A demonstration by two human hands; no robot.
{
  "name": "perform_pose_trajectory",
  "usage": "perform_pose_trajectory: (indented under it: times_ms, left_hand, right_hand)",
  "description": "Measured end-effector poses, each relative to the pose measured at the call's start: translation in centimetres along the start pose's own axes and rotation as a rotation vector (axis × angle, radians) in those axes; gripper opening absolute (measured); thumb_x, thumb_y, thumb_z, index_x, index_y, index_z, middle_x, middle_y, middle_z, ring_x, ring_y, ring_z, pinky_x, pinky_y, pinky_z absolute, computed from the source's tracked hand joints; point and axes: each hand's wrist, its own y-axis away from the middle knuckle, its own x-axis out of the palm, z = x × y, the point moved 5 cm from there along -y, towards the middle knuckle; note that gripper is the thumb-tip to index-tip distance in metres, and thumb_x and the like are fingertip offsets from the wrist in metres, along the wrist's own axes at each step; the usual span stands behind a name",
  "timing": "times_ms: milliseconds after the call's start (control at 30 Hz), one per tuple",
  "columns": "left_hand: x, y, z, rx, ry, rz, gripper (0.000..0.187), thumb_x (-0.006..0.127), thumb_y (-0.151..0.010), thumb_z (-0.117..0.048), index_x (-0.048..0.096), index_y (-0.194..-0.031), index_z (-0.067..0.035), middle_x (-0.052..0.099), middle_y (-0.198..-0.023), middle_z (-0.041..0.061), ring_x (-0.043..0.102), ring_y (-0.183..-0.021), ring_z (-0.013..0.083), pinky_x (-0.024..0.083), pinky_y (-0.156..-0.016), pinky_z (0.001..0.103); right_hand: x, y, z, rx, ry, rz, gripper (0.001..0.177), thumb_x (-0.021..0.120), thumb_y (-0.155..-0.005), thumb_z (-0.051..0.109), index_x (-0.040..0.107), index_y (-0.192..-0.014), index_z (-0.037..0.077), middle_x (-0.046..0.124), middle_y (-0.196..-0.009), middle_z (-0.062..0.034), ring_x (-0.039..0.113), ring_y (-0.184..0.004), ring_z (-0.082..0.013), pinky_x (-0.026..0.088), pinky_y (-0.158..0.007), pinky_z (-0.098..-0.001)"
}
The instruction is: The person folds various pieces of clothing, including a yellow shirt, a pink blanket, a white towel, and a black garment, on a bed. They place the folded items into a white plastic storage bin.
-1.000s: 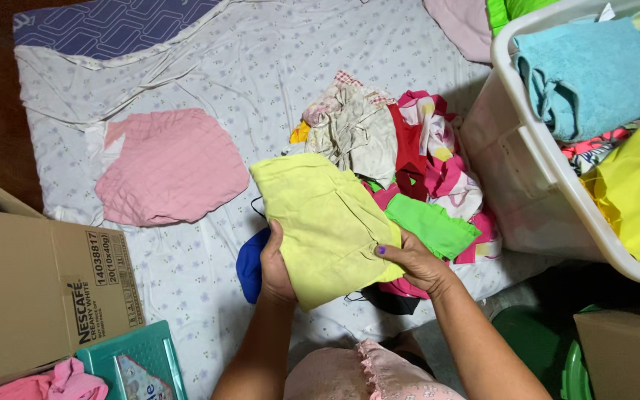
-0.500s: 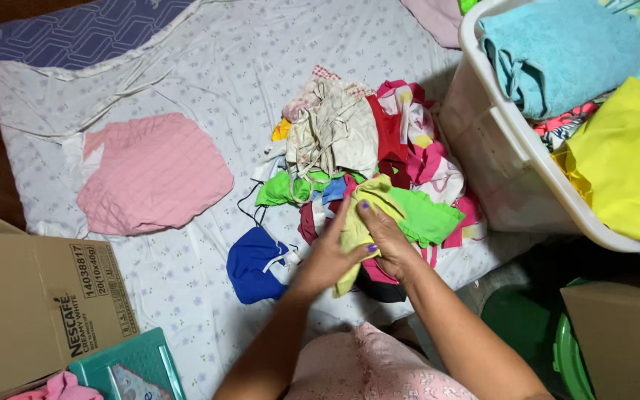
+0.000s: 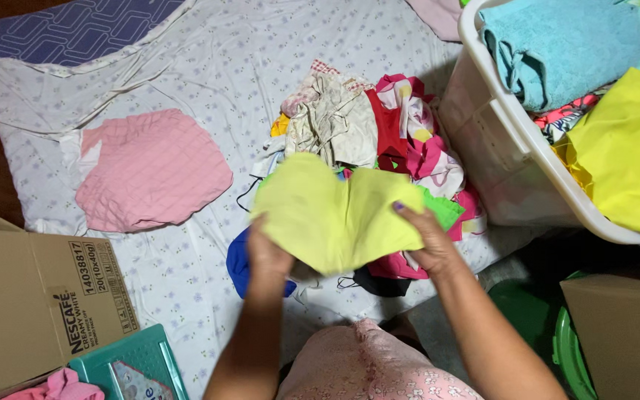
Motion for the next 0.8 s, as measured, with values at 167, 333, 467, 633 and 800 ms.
perform_pose_trajectory:
  times_ms: [167, 333, 467, 633, 800]
  left_hand:
    - [-1.0, 0.6, -3.9, 0.188, 0.167, 0.107, 0.057, 0.046, -0.102, -0.040, 0.047, -0.147, -0.005, 0.057, -0.146, 0.013, 0.053, -0.134, 0.0320, 0.040, -0.114, 0.049]
    - [1.0, 1.4, -4.0, 0.184, 0.109, 0.135, 0.058, 0.061, -0.098, -0.034, 0.049, -0.146, -0.003, 0.059, -0.144, 0.014, 0.055, -0.133, 0.0324, 0.041, -0.114, 0.051]
    - [3.4, 2.9, -5.9, 0.181, 0.029, 0.085, 0.056, 0.070, -0.092, -0.016, 0.052, -0.143, -0.003, 0.062, -0.139, 0.014, 0.058, -0.130, 0.0326, 0.044, -0.113, 0.052]
    - [5.4, 8.7, -8.7, 0.301, -0.020, 0.443, 0.072, 0.060, -0.100, -0.042, 0.036, -0.156, -0.004, 0.045, -0.160, 0.016, 0.044, -0.149, 0.0323, 0.034, -0.124, 0.052]
    - [3.2, 11.3, -8.0, 0.283, 0.102, 0.485, 0.108, 0.055, -0.090, -0.075, 0.024, -0.167, -0.007, 0.035, -0.168, 0.016, 0.039, -0.148, 0.0361, 0.034, -0.120, 0.053]
  right_hand:
    - [-1.9, 0.5, -1.3, 0.012, -0.023, -0.142, 0.048, 0.071, -0.089, 0.016, 0.059, -0.133, 0.001, 0.070, -0.125, -0.0131, 0.070, -0.112, -0.0247, 0.056, -0.099, -0.0404]
    - [-2.7, 0.2, -4.0, 0.084, -0.223, -0.123, 0.049, 0.071, -0.091, 0.015, 0.058, -0.134, -0.003, 0.069, -0.128, -0.0158, 0.068, -0.115, -0.0275, 0.054, -0.102, -0.0413]
    - [-2.5, -0.2, -2.9, 0.070, -0.372, -0.059, 0.048, 0.070, -0.091, 0.011, 0.056, -0.135, -0.002, 0.067, -0.130, -0.0150, 0.068, -0.117, -0.0275, 0.054, -0.104, -0.0434]
    - [-3.9, 2.9, 0.5, -0.023, -0.364, 0.021, 0.057, 0.071, -0.090, 0.008, 0.053, -0.142, -0.005, 0.066, -0.134, -0.0180, 0.066, -0.121, -0.0295, 0.051, -0.108, -0.0454]
    - [-5.9, 4.8, 0.9, -0.080, -0.561, 0.131, 0.061, 0.074, -0.084, 0.020, 0.056, -0.137, -0.003, 0.068, -0.130, -0.0209, 0.067, -0.117, -0.0352, 0.052, -0.100, -0.0515]
